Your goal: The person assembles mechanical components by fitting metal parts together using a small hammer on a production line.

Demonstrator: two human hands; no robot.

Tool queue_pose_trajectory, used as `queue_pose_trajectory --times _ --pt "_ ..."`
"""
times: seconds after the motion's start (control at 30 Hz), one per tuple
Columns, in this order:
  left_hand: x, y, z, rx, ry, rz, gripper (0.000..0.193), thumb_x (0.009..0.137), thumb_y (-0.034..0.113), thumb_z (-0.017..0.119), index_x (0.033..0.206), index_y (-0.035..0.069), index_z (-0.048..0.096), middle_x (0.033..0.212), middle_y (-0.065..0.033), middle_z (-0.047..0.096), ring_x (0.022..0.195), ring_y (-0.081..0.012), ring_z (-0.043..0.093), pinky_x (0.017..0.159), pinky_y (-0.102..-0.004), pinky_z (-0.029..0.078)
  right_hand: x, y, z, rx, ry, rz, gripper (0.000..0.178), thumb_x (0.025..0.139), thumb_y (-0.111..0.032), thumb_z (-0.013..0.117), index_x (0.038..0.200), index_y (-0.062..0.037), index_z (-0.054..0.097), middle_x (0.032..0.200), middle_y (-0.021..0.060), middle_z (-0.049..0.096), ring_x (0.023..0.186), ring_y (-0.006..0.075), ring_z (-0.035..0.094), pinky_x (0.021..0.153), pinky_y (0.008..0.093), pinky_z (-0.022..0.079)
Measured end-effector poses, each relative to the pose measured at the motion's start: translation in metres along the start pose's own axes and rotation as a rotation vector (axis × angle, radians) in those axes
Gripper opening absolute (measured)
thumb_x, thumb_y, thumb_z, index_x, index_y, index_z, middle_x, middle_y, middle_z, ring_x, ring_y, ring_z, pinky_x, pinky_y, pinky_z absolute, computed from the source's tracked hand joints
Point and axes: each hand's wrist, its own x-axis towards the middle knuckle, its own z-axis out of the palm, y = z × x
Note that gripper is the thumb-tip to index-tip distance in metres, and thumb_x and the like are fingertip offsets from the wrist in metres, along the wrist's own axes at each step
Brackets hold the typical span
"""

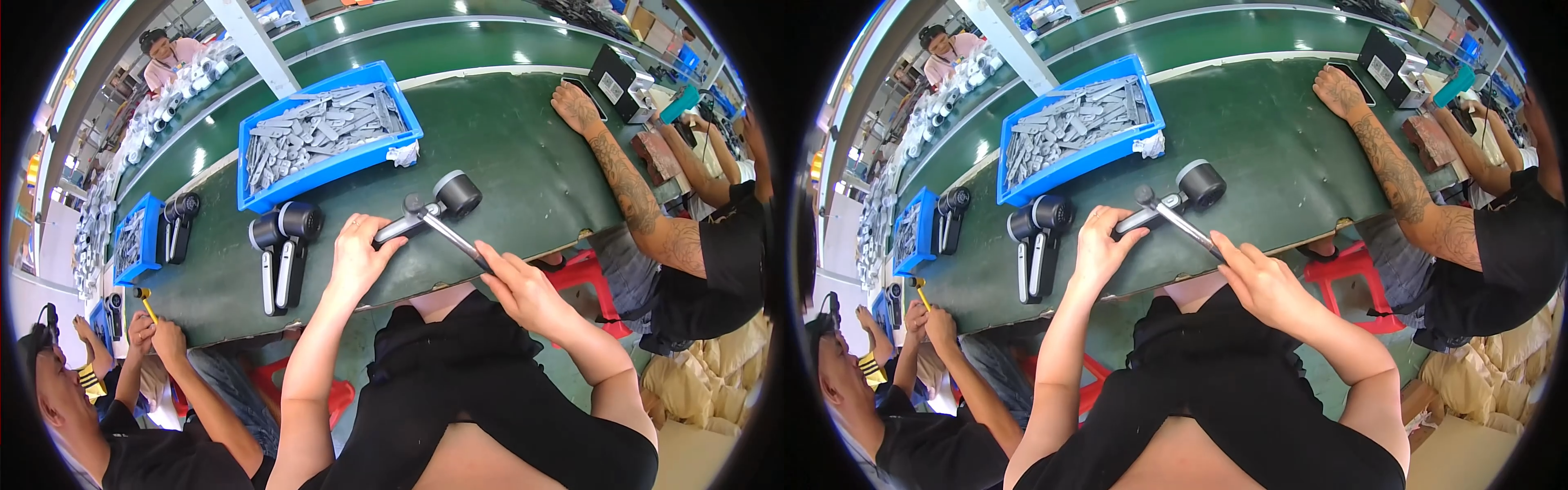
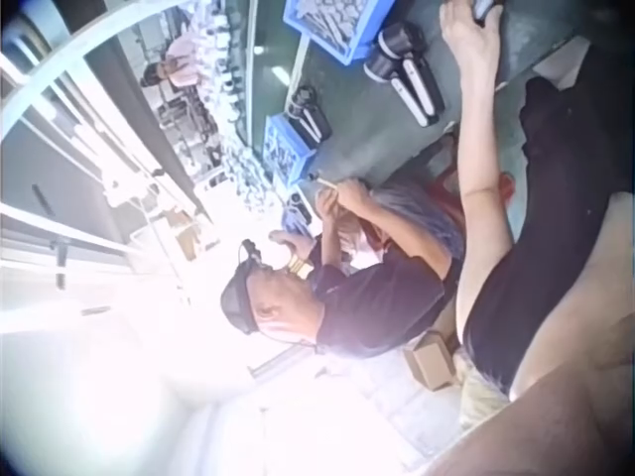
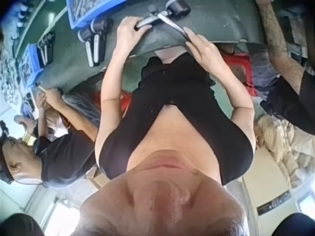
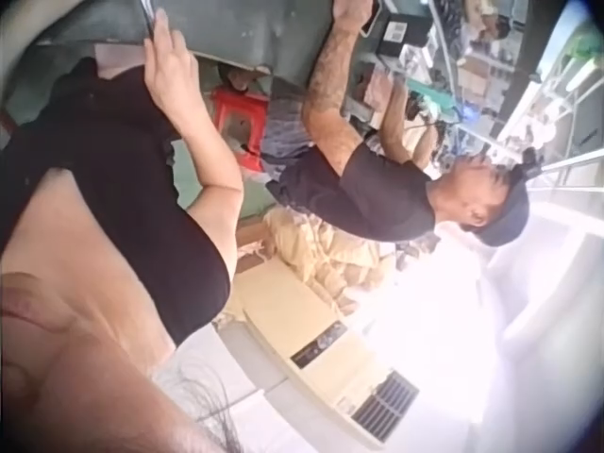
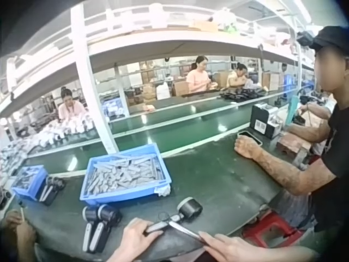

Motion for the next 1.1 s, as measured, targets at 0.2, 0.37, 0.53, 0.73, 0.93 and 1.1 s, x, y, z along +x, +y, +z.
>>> queue_pose_trajectory --times 0.2,0.37,0.53,0.73,0.93,1.1 --pt "0.002 -0.001 -0.001 -0.023 -0.014 0.008 0.027 0.067 0.014 0.08 0.085 0.001 0.065 0.081 -0.0132 0.063 0.08 -0.0327 0.059 0.072 -0.04 0.048 -0.005 0.003 0.005 -0.002 -0.041 0.044 0.049 0.089 -0.004 0.057 0.136 -0.0048 0.044 0.091 0.0197 0.058 0.078 0.0375 0.061 0.067 0.0412 0.05" --pt "-0.004 -0.009 0.012 -0.117 0.012 -0.079 0.03 0.067 0.011 0.08 0.089 0.0 0.064 0.083 -0.0148 0.062 0.08 -0.0325 0.059 0.074 -0.0381 0.048 -0.008 0.023 0.022 -0.086 0.106 -0.133 0.053 0.088 -0.014 0.058 0.138 -0.0072 0.042 0.083 0.0119 0.055 0.062 0.03 0.061 0.053 0.0386 0.052" --pt "-0.013 -0.014 0.005 -0.137 -0.005 -0.111 0.033 0.063 0.005 0.08 0.091 -0.004 0.064 0.084 -0.0144 0.061 0.079 -0.0288 0.059 0.074 -0.0346 0.047 -0.013 0.018 0.024 0.061 0.033 -0.073 0.054 0.092 -0.017 0.054 0.143 -0.0091 0.035 0.085 0.0144 0.053 0.065 0.0353 0.059 0.06 0.0435 0.051" --pt "-0.014 -0.012 0.008 -0.134 0.024 -0.152 0.028 0.061 0.002 0.08 0.083 -0.004 0.063 0.074 -0.0108 0.056 0.071 -0.0252 0.052 0.065 -0.0346 0.042 -0.014 0.012 0.019 -0.034 0.175 -0.207 0.058 0.09 -0.012 0.056 0.144 -0.0085 0.034 0.079 0.0099 0.047 0.058 0.0279 0.056 0.052 0.0387 0.05" --pt "-0.013 -0.016 0.009 -0.127 0.016 -0.125 0.027 0.061 0.001 0.08 0.082 -0.002 0.063 0.072 -0.0092 0.054 0.069 -0.0241 0.051 0.064 -0.0335 0.041 -0.013 0.008 0.013 -0.058 0.004 -0.158 0.065 0.088 -0.009 0.053 0.147 -0.0091 0.026 0.086 0.0112 0.048 0.065 0.0274 0.059 0.056 0.0381 0.05" --pt "-0.011 -0.016 0.008 -0.166 -0.013 -0.198 0.027 0.061 0.002 0.081 0.08 -0.002 0.063 0.072 -0.0091 0.055 0.068 -0.0244 0.051 0.064 -0.0346 0.041 -0.007 0.018 0.018 -0.085 -0.119 -0.08 0.059 0.091 -0.014 0.052 0.145 -0.0078 0.028 0.087 0.0133 0.05 0.064 0.0304 0.06 0.057 0.0398 0.051"
